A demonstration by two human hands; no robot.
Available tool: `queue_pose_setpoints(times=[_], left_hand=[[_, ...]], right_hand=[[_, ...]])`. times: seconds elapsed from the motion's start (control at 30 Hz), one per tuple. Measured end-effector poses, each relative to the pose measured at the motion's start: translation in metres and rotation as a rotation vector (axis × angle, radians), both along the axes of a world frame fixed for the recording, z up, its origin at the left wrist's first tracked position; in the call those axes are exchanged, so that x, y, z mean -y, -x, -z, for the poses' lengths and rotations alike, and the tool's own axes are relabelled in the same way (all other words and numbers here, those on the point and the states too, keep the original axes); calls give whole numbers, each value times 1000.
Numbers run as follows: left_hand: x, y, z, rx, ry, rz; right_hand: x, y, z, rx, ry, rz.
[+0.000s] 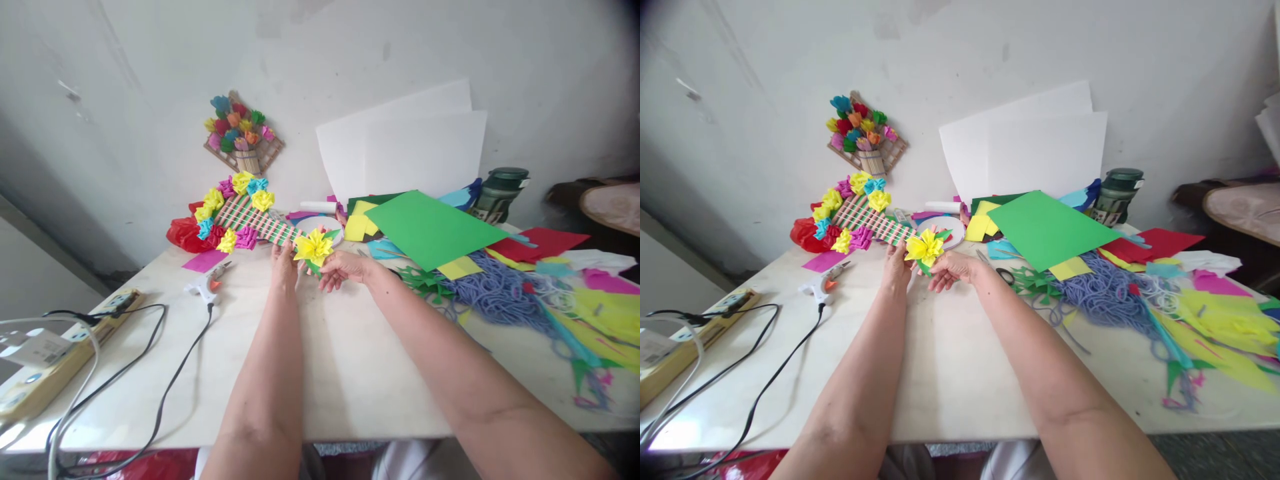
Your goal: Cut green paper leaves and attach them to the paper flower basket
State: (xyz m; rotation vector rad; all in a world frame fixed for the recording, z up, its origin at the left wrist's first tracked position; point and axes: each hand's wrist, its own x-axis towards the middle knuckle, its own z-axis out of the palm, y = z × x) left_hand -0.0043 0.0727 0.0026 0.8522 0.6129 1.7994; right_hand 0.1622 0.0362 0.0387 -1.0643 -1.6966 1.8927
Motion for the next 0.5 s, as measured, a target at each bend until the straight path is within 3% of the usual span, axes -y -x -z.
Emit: queue_pose_setpoints(times=[0.23, 0.5], left_hand=[[3, 0, -2, 19, 62, 81], [9, 2, 1, -28, 136, 263]], right_hand=[[-8, -16, 3, 181, -5, 24], [-7, -22, 9, -42, 29, 259]])
